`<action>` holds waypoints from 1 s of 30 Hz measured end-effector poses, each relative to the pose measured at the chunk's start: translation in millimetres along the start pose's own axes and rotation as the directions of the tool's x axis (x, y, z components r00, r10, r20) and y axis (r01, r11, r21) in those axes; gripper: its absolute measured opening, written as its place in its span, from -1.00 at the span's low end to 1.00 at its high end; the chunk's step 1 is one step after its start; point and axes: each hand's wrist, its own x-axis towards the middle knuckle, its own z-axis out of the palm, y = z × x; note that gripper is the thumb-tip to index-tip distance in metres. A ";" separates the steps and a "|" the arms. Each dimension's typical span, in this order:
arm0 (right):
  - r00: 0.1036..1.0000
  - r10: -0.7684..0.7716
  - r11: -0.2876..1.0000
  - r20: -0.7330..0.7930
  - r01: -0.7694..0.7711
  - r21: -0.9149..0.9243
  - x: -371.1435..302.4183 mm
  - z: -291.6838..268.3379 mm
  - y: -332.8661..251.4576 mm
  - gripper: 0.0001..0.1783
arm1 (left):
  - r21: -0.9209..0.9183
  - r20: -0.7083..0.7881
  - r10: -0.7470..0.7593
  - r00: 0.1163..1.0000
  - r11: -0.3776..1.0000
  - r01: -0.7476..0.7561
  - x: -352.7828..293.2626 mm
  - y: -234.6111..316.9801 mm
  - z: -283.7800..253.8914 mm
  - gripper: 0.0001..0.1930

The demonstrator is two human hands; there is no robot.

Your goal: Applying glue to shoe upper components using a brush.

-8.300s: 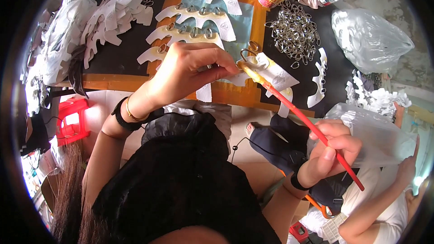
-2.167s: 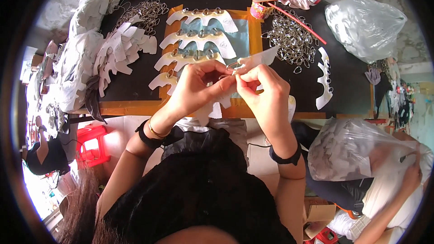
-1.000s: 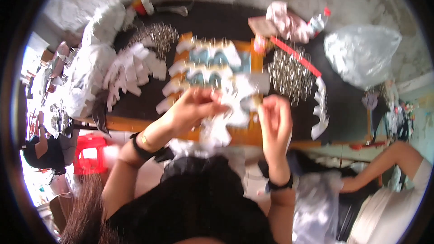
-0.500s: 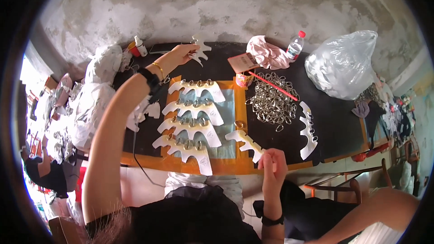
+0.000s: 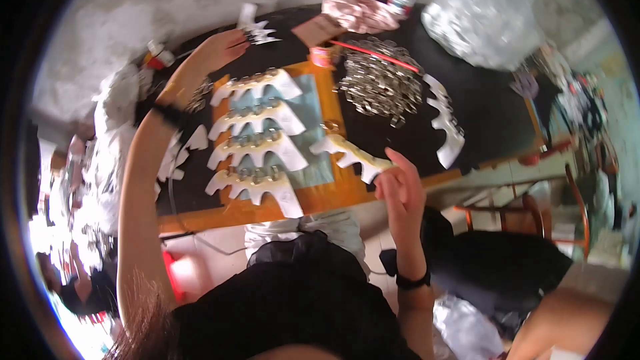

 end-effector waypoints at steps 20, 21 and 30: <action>0.890 0.038 0.902 0.455 0.165 -0.398 72.3 -50.9 -52.4 -0.63 | 0.913 -0.306 0.321 0.896 0.367 0.181 -393.1 2.4 24.1 -0.72; 0.868 0.091 0.903 0.488 0.135 -0.408 63.8 -40.5 -51.3 -0.66 | 0.878 -0.456 0.390 0.800 0.343 0.333 -426.3 -10.6 9.2 -0.74; 0.525 0.346 0.937 0.777 -0.232 -0.260 -25.2 65.9 -34.1 -0.68 | 0.733 -0.431 0.812 0.394 0.060 0.677 -497.8 -108.9 -68.2 -0.59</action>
